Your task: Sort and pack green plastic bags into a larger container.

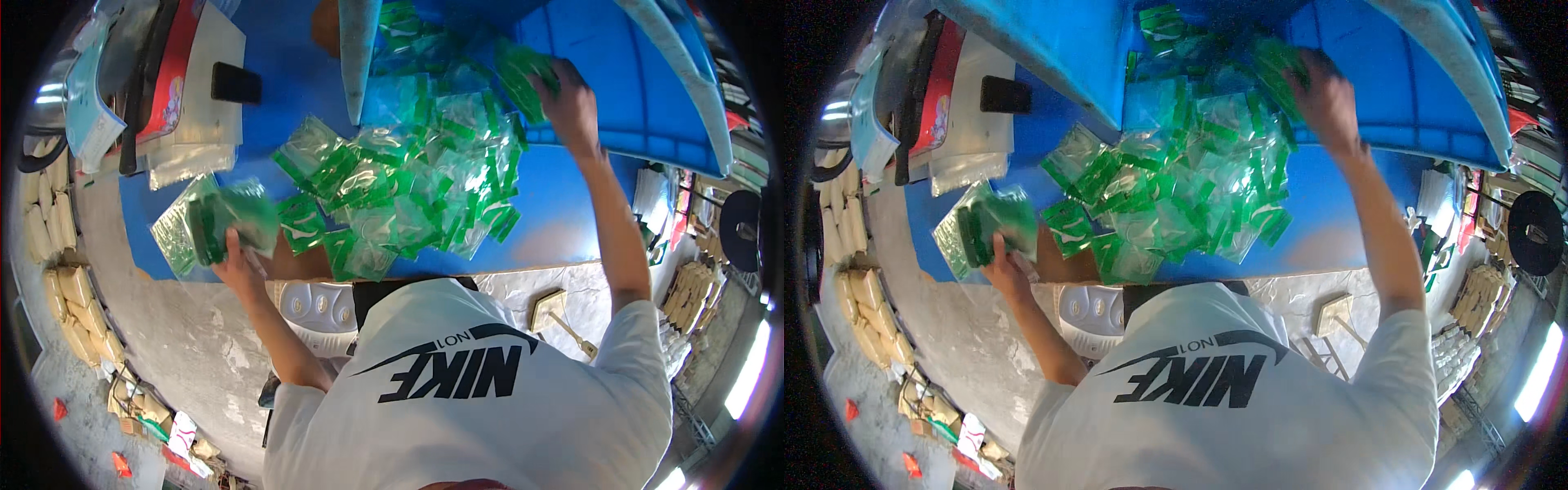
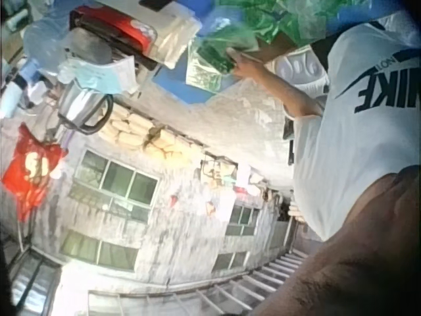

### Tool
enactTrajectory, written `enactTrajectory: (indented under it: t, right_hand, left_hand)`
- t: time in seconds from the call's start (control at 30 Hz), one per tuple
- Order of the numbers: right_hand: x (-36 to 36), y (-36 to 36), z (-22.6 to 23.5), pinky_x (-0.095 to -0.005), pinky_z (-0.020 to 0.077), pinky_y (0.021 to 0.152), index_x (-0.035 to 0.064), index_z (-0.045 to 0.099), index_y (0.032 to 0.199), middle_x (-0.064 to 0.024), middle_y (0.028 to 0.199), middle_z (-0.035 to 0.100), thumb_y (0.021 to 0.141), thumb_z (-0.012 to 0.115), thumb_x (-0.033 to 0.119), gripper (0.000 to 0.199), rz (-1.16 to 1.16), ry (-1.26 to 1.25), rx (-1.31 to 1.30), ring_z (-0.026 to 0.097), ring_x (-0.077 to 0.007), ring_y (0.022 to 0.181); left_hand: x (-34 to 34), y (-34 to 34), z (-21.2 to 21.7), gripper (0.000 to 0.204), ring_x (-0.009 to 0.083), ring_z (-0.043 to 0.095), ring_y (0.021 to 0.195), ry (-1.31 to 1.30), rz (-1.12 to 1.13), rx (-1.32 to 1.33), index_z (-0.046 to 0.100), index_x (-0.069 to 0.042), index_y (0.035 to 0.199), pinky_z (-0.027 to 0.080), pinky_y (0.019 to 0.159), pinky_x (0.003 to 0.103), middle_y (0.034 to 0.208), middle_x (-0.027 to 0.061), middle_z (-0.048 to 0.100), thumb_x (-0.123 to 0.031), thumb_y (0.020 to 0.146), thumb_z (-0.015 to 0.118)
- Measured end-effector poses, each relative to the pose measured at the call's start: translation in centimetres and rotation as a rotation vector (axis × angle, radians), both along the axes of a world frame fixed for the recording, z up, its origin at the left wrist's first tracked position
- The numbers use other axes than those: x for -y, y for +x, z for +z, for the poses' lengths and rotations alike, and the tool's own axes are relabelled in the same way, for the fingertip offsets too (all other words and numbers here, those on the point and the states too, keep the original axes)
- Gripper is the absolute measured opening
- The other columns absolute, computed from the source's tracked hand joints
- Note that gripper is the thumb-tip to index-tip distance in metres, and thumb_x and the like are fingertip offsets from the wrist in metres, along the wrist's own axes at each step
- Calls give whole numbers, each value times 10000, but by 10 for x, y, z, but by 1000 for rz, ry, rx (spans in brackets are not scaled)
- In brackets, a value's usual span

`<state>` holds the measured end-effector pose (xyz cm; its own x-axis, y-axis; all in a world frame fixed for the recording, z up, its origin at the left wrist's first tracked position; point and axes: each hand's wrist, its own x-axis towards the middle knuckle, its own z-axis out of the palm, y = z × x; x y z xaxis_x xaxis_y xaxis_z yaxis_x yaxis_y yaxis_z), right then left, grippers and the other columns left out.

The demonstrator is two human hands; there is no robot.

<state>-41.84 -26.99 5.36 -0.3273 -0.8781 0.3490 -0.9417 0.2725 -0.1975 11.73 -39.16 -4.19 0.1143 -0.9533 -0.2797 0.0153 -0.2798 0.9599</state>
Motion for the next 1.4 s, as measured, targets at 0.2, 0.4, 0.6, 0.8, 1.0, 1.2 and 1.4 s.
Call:
enactTrajectory:
  t: [0.2, 0.4, 0.6, 0.8, 1.0, 1.2, 1.4]
  right_hand:
    - [-55, 168, -112, -439, 509, 861, 107, 664, 1116, -111, 1021, 649, 724, 756, 162, 406, 338, 42, 136, 617, -292, 1005]
    - [-106, 249, -111, -457, 473, 970, 67, 610, 1232, -161, 1246, 590, 788, 817, 229, 516, 41, 94, 745, 548, -315, 1225]
    - [-115, 283, -108, -378, 476, 984, 31, 493, 1358, -183, 1388, 516, 827, 808, 273, 663, -173, 430, 1675, 541, -278, 1263]
    - [-103, 311, -116, -416, 481, 993, -44, 312, 1450, -259, 1403, 506, 759, 815, 518, 1023, 53, 498, 1539, 551, -358, 1265]
    - [-138, 301, -121, -533, 517, 873, -117, 300, 1403, -372, 1202, 575, 890, 611, 619, 949, 48, 784, 1139, 607, -500, 1096]
    - [-152, 294, -74, -312, 581, 460, -49, 376, 1428, -261, 1205, 605, 933, 448, 702, 902, 81, 642, 1674, 718, -308, 736]
    - [-219, 296, -96, -303, 547, 519, 17, 503, 1354, -165, 925, 688, 959, 469, 646, 744, -81, 539, 1783, 700, -235, 710]
  left_hand:
    - [-92, 37, -63, 393, 156, 645, 1016, 504, -161, -291, 575, -64, 1290, 524, 893, 322, 1180, 39, 664, -108, 921, 701]
    - [-106, 27, -70, 363, 181, 640, 1093, 620, -219, -383, 591, -49, 1283, 505, 976, 355, 1215, 53, 664, -86, 932, 676]
    - [-101, 4, -57, 327, 156, 647, 1048, 631, -487, -331, 623, -32, 1243, 510, 937, 330, 1168, 55, 684, -116, 933, 688]
    - [-147, -60, -39, 401, 159, 663, 991, 614, -541, -357, 611, -30, 1234, 559, 797, 305, 1121, 72, 690, -122, 873, 760]
    - [-162, -64, -6, 598, 210, 668, 1036, 767, -635, -351, 546, -29, 1297, 568, 884, 366, 1168, 93, 664, -29, 768, 825]
    - [-186, -61, -1, 675, 235, 655, 1058, 827, -749, -250, 505, -20, 1319, 559, 894, 380, 1158, 92, 651, 8, 730, 833]
    - [-179, -12, -16, 597, 213, 633, 1050, 810, -771, 10, 557, -30, 1293, 499, 935, 380, 1172, 62, 645, -57, 754, 812]
